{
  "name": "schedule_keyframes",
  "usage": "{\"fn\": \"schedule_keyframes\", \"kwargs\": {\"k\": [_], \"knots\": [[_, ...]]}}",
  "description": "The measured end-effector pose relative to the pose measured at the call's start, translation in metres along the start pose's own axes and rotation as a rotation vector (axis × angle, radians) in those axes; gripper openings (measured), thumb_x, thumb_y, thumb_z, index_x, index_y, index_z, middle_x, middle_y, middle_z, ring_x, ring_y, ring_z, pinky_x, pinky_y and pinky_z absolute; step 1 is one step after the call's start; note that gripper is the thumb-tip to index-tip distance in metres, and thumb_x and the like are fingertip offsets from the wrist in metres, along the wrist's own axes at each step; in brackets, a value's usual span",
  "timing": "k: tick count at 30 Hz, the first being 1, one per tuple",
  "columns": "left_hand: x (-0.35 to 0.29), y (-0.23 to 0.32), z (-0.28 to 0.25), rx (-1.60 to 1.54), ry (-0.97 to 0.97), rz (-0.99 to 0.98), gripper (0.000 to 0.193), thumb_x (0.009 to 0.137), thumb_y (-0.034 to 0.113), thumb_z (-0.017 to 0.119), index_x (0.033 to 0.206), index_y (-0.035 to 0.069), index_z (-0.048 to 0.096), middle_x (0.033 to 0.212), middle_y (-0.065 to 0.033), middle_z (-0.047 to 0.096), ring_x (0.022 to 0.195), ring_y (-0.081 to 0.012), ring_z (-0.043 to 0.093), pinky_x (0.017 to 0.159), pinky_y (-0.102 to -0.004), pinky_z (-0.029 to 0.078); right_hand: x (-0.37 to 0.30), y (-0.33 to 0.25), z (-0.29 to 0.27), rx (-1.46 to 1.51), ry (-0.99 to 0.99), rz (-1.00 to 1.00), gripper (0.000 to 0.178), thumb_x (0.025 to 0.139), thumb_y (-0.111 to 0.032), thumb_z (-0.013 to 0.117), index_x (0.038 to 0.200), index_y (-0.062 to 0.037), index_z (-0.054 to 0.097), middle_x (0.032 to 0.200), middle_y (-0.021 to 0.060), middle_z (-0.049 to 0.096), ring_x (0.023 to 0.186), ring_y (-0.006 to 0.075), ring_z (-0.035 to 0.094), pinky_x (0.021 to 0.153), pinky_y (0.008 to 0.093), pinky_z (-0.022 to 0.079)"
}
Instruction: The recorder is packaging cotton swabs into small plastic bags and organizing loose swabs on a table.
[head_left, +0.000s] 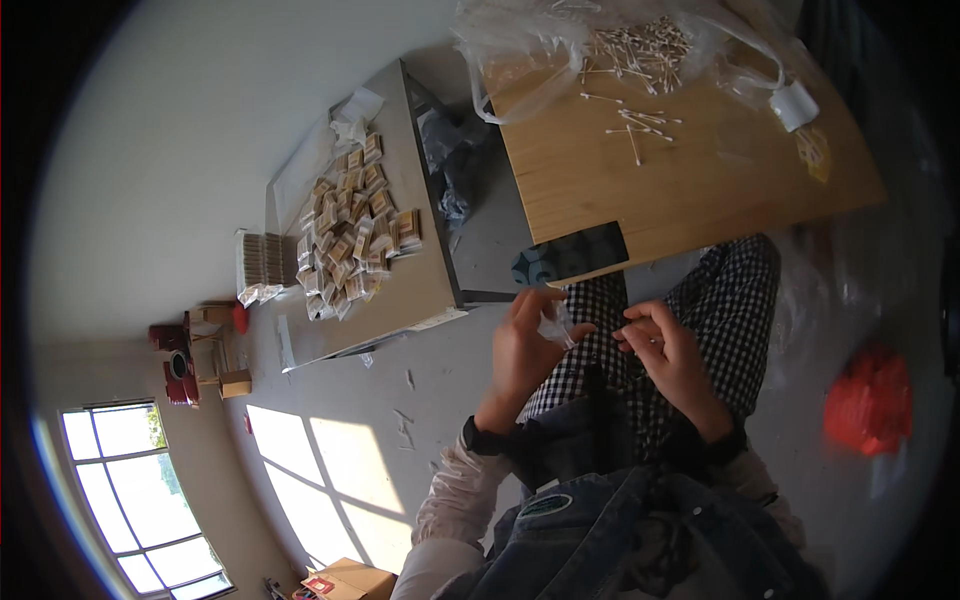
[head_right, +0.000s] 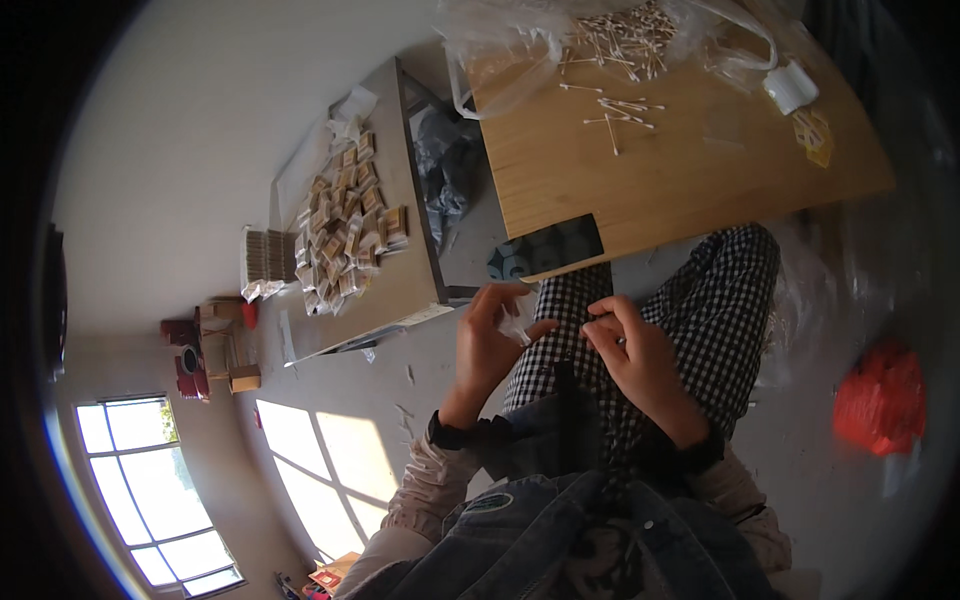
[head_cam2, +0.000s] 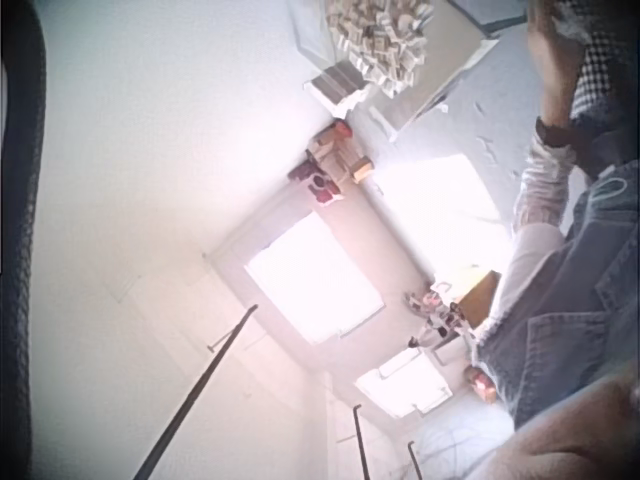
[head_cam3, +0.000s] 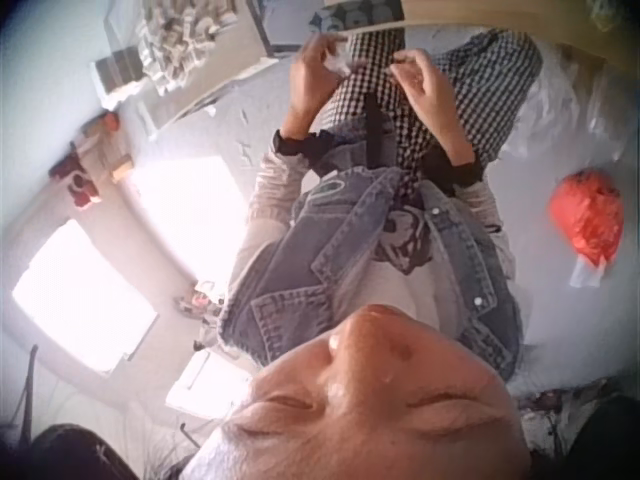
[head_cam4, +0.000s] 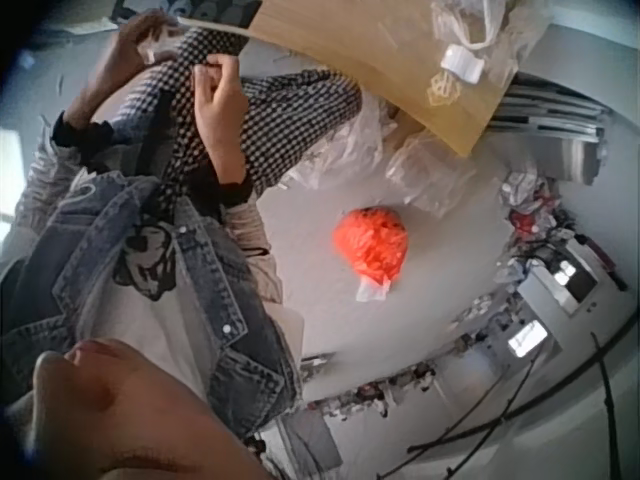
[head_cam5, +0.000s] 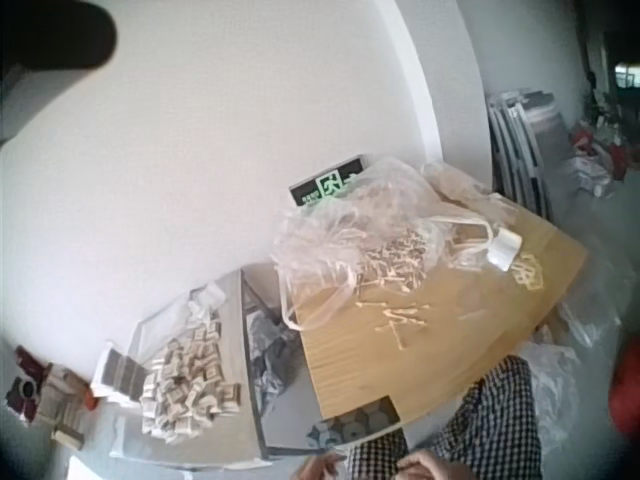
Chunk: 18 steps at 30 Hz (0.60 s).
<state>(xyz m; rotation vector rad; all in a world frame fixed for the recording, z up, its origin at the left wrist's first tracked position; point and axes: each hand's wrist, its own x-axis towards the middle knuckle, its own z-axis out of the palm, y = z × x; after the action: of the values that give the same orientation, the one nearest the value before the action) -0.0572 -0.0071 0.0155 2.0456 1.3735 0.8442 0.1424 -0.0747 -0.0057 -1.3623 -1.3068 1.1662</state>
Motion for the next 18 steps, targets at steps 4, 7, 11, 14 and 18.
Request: {"fn": "schedule_keyframes", "kwargs": {"k": [4,7,11,14,18], "knots": [[0.017,-0.075,-0.013,0.372,0.049,-0.021,0.046,0.061,0.02,0.089,0.097,0.01,0.06,0.083,-0.0041,0.059,0.076,-0.0247,0.062,0.062,-0.0368,0.049,0.003,0.009,-0.018,0.086,0.048,0.082,0.023,0.101,-0.015,0.055,0.117,0.001,0.051,0.094,0.0152,0.071,0.088,0.0205,0.071,0.072,0.0301,0.058],[0.024,-0.111,-0.011,0.506,-0.015,-0.032,0.05,0.062,0.021,0.089,0.1,0.01,0.058,0.086,-0.0047,0.059,0.08,-0.0253,0.062,0.064,-0.0375,0.049,0.004,0.012,-0.02,0.109,0.039,0.094,0.023,0.101,-0.014,0.054,0.118,0.0012,0.051,0.095,0.0149,0.07,0.087,0.0199,0.071,0.073,0.0305,0.058],[0.037,-0.117,0.002,0.476,-0.097,-0.004,0.055,0.062,0.015,0.086,0.106,0.009,0.054,0.092,-0.0075,0.059,0.087,-0.0283,0.061,0.071,-0.0392,0.049,0.001,0.018,-0.025,0.135,0.062,0.075,0.022,0.101,-0.012,0.054,0.119,0.0008,0.05,0.095,0.0141,0.07,0.087,0.0188,0.069,0.074,0.0301,0.057],[0.049,-0.106,0.007,0.42,-0.128,0.064,0.058,0.062,0.009,0.083,0.112,0.008,0.053,0.097,-0.0099,0.058,0.091,-0.0307,0.06,0.076,-0.0403,0.049,-0.003,0.026,-0.038,0.149,0.112,0.089,0.021,0.1,-0.01,0.054,0.118,0.0,0.05,0.096,0.0129,0.07,0.087,0.0171,0.068,0.072,0.0276,0.054],[0.057,-0.082,0.008,0.455,-0.206,0.199,0.073,0.063,0.006,0.079,0.13,0.006,0.05,0.107,-0.0128,0.055,0.102,-0.0338,0.056,0.091,-0.0412,0.047,-0.01,0.019,-0.057,0.09,0.167,0.168,0.022,0.099,-0.009,0.055,0.12,-0.0005,0.051,0.097,0.0121,0.07,0.084,0.0158,0.067,0.073,0.0277,0.053]]}}
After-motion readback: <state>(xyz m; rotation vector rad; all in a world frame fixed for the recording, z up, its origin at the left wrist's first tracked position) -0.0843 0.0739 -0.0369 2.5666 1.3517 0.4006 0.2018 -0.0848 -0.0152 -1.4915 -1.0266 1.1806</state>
